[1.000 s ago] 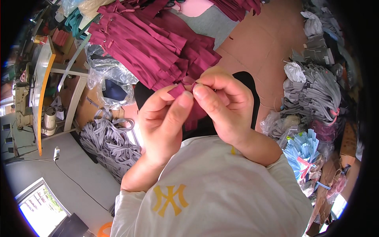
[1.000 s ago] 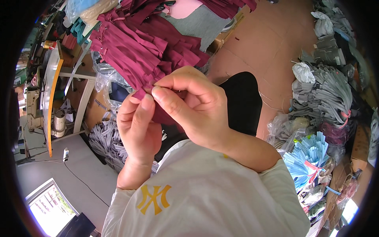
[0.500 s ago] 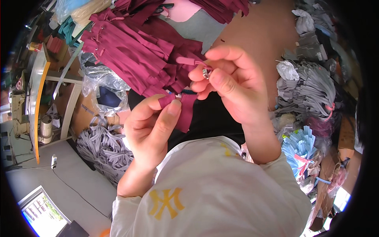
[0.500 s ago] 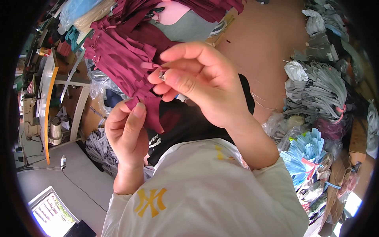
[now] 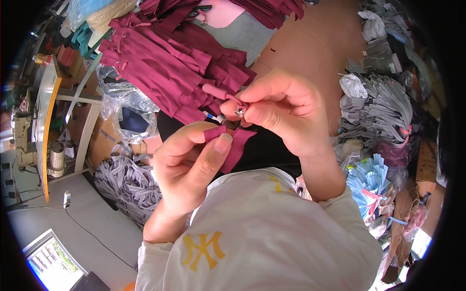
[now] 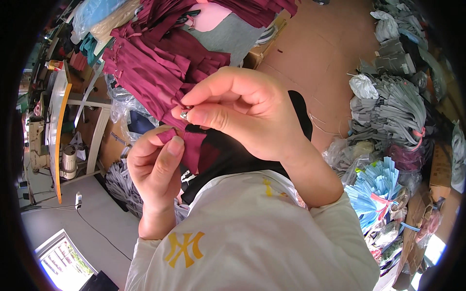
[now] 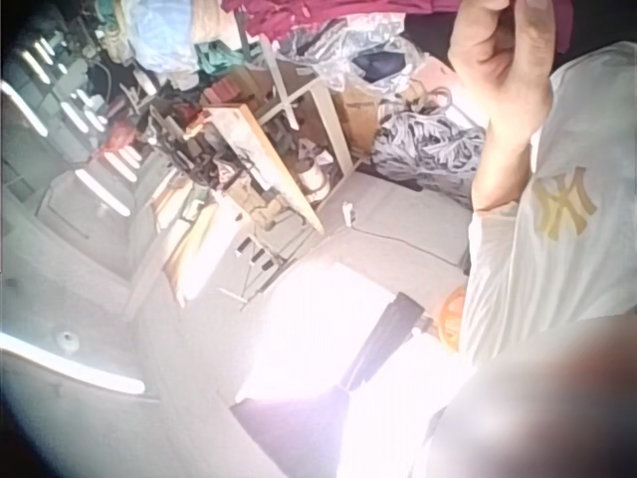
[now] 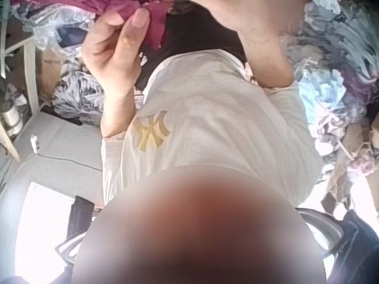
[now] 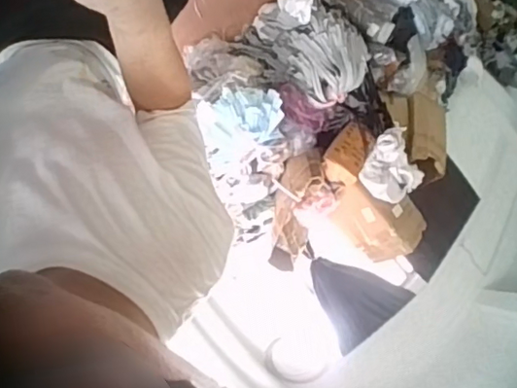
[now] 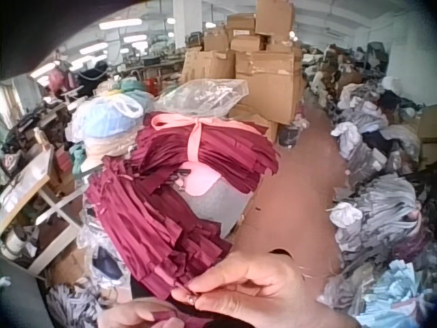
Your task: Installing metal sliders onto zipper tapes.
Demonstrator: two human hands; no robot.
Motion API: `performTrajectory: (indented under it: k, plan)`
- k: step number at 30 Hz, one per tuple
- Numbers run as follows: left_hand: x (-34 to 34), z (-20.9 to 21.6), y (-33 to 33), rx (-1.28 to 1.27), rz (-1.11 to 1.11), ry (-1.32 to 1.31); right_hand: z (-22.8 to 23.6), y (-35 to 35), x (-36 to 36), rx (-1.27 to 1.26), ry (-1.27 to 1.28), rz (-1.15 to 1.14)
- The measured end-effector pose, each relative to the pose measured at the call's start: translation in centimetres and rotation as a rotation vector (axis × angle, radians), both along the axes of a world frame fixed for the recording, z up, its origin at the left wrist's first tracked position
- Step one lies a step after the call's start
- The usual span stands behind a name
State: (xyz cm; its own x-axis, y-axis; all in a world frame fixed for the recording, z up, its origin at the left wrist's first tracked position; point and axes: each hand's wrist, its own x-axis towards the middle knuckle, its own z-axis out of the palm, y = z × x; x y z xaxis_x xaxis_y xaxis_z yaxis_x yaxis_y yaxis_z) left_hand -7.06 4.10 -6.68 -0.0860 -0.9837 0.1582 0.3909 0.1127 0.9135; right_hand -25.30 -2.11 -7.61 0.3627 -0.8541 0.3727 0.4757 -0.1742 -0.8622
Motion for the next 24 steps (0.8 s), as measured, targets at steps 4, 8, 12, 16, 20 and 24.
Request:
performTrajectory:
  k: [4, 8, 12, 16, 20, 24]
  plan:
    - [0.1, 0.0, 0.1, 0.014, -0.009, -0.011, 0.3, -0.1, 0.1, 0.021, 0.009, -0.018]
    - [0.3, -0.3, 0.2, 0.0, -0.016, 0.001, -0.3, -0.2, 0.3, 0.078, -0.006, 0.024]
    - [0.3, -0.3, 0.1, -0.017, 0.005, -0.018, 0.1, 0.2, 0.4, 0.161, 0.038, -0.008]
    - [0.4, -0.1, 0.2, -0.009, 0.018, -0.019, 0.1, 0.0, 0.0, 0.231, -0.01, 0.035]
    - [0.8, 0.0, 0.2, -0.026, 0.01, 0.0, 0.0, -0.6, -0.4, 0.118, 0.023, 0.082]
    - [1.0, 0.1, 0.1, 0.014, 0.061, -0.003, 0.7, -1.0, -0.8, 0.14, 0.019, 0.148]
